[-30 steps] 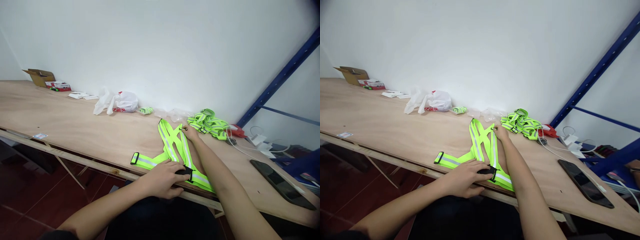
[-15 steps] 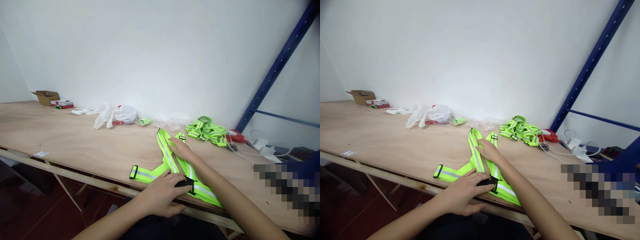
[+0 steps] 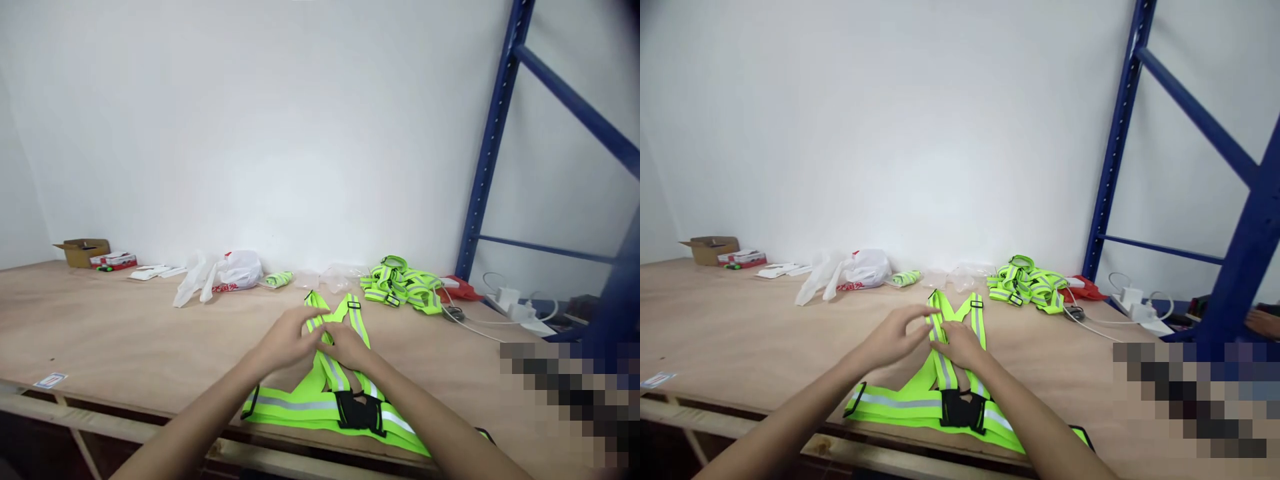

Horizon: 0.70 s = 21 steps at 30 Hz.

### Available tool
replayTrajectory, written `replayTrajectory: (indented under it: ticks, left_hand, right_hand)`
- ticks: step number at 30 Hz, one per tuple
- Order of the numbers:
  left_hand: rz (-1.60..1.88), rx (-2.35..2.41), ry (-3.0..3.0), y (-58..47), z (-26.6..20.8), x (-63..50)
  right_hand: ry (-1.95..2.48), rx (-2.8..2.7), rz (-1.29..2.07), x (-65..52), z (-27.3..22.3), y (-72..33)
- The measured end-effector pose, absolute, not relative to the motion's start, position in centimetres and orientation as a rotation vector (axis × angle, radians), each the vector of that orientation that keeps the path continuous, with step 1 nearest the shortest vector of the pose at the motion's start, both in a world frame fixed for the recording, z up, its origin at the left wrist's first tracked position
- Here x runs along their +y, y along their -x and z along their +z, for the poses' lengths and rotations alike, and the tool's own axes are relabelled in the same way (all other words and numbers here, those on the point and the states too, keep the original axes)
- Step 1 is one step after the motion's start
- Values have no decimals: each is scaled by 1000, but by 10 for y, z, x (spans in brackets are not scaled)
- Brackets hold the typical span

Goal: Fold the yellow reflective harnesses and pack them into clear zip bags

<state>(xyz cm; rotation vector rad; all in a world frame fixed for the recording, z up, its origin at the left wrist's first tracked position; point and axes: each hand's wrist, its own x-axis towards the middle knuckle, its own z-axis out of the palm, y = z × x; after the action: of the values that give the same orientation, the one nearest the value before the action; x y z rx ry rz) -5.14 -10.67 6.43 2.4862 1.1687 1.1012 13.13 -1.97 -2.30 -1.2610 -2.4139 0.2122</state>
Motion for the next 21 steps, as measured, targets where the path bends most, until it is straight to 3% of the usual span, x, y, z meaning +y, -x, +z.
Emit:
replayTrajectory:
  ticks: [4,11,21]
  left_hand:
    - [775,1586,-2460,54,75,-10]
    - [462,1597,-2444,49,32,81]
    - [400,1685,-2433,62,11,105]
  right_hand:
    - [1280,-2425,224,-22,-22,-131]
    - [1274,-2397,305,-22,-22,-135]
    - [1015,-2315,511,-12,-29,-138]
